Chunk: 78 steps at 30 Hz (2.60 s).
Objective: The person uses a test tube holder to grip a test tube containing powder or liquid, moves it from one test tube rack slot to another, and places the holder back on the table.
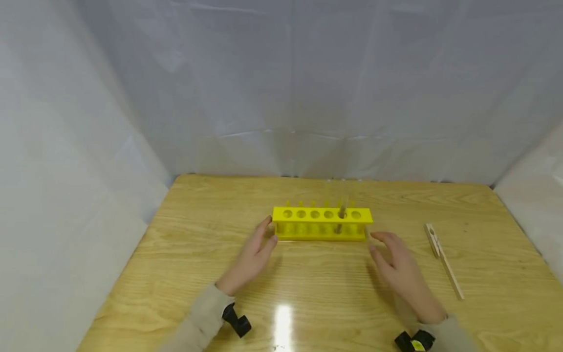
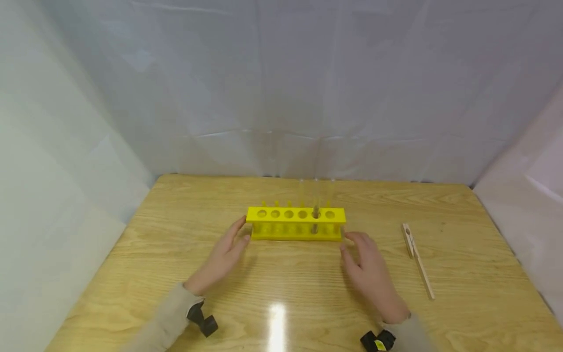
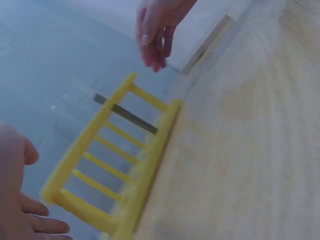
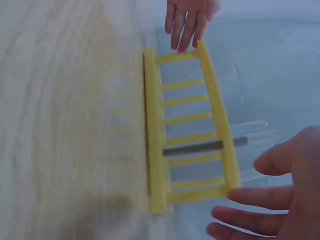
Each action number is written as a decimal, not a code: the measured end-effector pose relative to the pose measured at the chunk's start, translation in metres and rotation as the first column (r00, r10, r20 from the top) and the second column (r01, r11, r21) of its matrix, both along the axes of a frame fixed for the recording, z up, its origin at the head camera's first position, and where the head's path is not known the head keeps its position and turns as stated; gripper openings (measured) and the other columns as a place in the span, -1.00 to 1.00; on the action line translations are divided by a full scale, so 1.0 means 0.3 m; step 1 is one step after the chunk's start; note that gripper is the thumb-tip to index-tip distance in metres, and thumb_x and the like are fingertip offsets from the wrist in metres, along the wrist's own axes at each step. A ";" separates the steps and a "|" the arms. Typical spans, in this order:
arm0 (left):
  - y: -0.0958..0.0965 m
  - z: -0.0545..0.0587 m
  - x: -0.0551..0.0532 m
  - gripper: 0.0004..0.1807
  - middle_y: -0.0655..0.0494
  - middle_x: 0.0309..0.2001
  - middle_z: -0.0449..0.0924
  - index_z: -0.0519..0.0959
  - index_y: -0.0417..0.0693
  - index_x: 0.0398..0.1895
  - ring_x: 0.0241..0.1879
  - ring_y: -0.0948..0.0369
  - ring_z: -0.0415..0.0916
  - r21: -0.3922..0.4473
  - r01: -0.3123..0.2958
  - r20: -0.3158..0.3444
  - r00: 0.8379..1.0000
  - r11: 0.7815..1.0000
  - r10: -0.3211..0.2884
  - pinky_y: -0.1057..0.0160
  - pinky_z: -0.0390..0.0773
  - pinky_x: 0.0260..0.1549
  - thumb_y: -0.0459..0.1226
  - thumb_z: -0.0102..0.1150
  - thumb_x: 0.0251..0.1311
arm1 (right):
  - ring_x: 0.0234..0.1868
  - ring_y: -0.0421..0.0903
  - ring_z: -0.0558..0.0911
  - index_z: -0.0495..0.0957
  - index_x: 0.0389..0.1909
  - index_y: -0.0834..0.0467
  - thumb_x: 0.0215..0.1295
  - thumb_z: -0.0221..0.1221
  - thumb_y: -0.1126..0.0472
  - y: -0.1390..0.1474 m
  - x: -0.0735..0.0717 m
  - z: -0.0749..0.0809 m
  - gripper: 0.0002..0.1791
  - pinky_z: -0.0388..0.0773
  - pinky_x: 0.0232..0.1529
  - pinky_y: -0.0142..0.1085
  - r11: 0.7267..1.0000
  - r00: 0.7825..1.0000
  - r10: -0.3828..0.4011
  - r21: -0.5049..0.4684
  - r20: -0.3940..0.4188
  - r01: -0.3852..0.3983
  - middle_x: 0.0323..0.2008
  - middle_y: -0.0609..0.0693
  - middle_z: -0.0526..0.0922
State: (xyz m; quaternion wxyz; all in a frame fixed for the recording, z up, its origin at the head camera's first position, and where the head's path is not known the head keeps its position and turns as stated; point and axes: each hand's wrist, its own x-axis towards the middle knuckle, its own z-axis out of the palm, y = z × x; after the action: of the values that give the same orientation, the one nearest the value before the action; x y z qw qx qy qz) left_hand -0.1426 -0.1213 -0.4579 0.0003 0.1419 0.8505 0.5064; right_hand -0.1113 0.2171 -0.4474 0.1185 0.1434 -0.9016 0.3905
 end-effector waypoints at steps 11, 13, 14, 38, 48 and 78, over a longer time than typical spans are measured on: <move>-0.053 0.185 -0.064 -0.31 -0.23 0.50 0.07 0.08 -0.27 0.52 0.48 -0.11 0.02 -0.363 0.073 -0.078 0.991 0.929 -0.109 -0.12 0.08 0.41 -0.04 -0.13 0.50 | -0.23 0.12 0.59 0.60 0.01 0.38 0.41 0.12 0.23 0.141 0.003 0.089 -0.68 0.52 -0.46 -0.21 0.979 0.994 -0.096 0.177 -0.051 0.104 -0.11 0.28 0.63; -0.054 0.200 -0.076 -0.30 -0.26 0.49 0.06 0.09 -0.32 0.50 0.49 -0.15 -0.02 -0.446 0.045 -0.152 0.980 0.894 -0.125 -0.14 0.04 0.42 -0.05 -0.13 0.49 | -0.24 0.12 0.58 0.58 0.02 0.40 0.43 0.11 0.20 0.170 0.002 0.087 -0.66 0.51 -0.43 -0.20 0.973 0.988 -0.141 0.176 -0.060 0.149 -0.12 0.29 0.60; -0.053 0.204 -0.083 -0.30 -0.28 0.49 0.06 0.10 -0.34 0.49 0.49 -0.16 -0.03 -0.491 0.024 -0.192 0.972 0.871 -0.135 -0.14 0.02 0.42 -0.04 -0.13 0.48 | -0.24 0.13 0.56 0.57 0.03 0.41 0.43 0.10 0.20 0.186 0.002 0.084 -0.64 0.50 -0.44 -0.20 0.970 0.984 -0.166 0.167 -0.067 0.175 -0.12 0.30 0.57; 0.062 0.064 -0.173 -0.44 -0.21 0.12 0.55 0.43 -0.39 0.25 0.14 -0.08 0.48 -0.698 -0.278 -0.583 0.756 0.660 -0.297 0.01 0.40 0.24 -0.12 -0.07 0.39 | -0.05 0.63 0.25 0.29 0.16 0.65 0.44 -0.03 -0.02 0.358 -0.049 -0.071 -0.28 0.24 -0.15 0.33 0.890 0.896 -0.404 0.307 0.184 0.338 0.01 0.71 0.24; 0.068 0.037 -0.178 -0.49 -0.23 0.02 0.57 0.48 -0.40 0.14 0.08 -0.09 0.50 -0.649 -0.265 -0.602 0.753 0.713 -0.268 -0.01 0.42 0.20 -0.15 -0.19 0.39 | -0.07 0.54 0.27 0.44 -0.01 0.61 0.39 0.03 0.05 0.367 -0.045 -0.102 -0.41 0.25 -0.18 0.28 0.886 0.898 -0.413 0.296 0.155 0.356 -0.03 0.64 0.29; 0.043 0.001 -0.185 -0.52 -0.30 0.07 0.51 0.43 -0.41 0.15 0.20 -0.17 0.41 -0.606 -0.253 -0.580 0.789 0.754 -0.202 -0.04 0.32 0.30 -0.24 -0.31 0.39 | -0.29 0.35 0.49 0.55 -0.11 0.58 0.17 0.12 0.38 0.388 -0.031 -0.127 -0.65 0.41 -0.37 0.11 0.880 0.891 -0.447 0.216 0.075 0.423 -0.29 0.45 0.47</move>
State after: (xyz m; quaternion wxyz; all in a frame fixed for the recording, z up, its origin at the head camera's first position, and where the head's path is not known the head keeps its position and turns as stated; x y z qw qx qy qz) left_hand -0.1982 -0.1085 -0.4575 -0.2333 0.2766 0.9268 0.1010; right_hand -0.1206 0.3335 -0.4855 0.1331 -0.0764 -0.9499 0.2724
